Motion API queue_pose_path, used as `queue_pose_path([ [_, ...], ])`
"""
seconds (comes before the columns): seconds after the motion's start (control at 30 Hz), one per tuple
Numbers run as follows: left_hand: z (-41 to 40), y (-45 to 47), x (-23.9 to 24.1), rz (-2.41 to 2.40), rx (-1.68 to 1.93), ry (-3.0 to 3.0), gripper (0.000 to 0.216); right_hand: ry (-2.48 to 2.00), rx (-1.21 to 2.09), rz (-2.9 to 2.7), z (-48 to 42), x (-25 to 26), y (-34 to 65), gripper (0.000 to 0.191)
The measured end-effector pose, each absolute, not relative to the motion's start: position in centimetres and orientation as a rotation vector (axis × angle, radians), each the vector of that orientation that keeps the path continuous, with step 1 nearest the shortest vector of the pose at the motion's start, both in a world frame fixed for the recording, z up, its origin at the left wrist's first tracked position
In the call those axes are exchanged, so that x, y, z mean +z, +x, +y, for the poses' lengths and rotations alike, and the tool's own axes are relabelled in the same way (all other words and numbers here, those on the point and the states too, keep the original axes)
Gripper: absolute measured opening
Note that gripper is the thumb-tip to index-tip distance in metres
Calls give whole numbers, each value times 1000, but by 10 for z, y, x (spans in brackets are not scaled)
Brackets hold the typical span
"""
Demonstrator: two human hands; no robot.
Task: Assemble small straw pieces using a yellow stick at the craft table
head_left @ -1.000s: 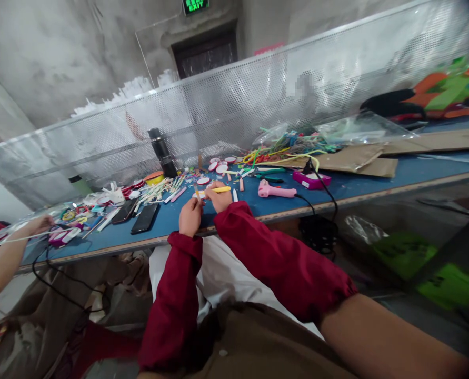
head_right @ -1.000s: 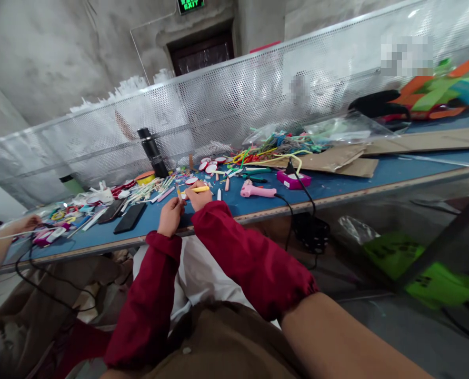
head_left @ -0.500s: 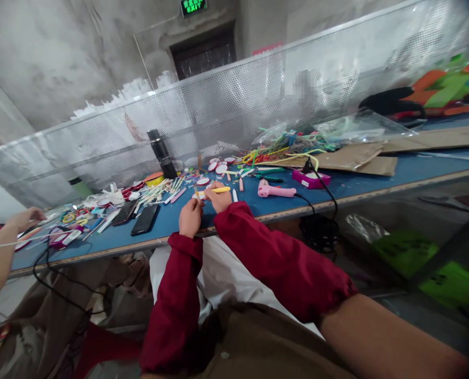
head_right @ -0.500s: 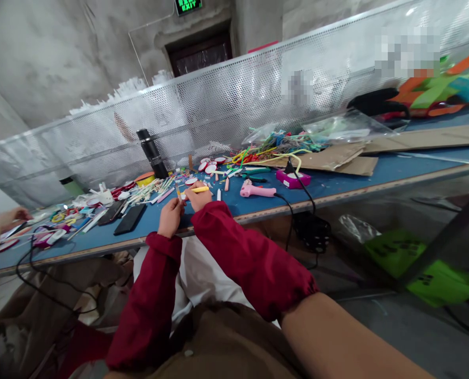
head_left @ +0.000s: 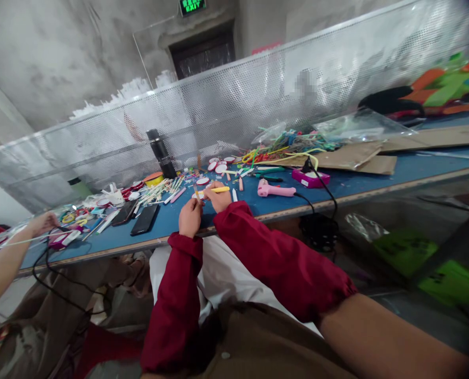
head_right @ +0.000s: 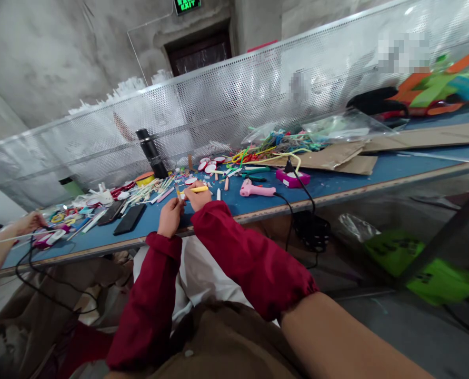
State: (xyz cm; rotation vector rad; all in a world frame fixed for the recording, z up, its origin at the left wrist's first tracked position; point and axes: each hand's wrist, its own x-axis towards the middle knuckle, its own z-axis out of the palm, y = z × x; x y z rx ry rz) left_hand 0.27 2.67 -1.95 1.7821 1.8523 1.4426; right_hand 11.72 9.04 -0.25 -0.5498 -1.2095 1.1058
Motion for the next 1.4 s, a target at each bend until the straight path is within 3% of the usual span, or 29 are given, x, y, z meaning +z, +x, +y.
queue_pose_path([
  [1.4,21,7,-14,1874,1407,1810,26,-556,1141,-1172,94,-5,114,12],
])
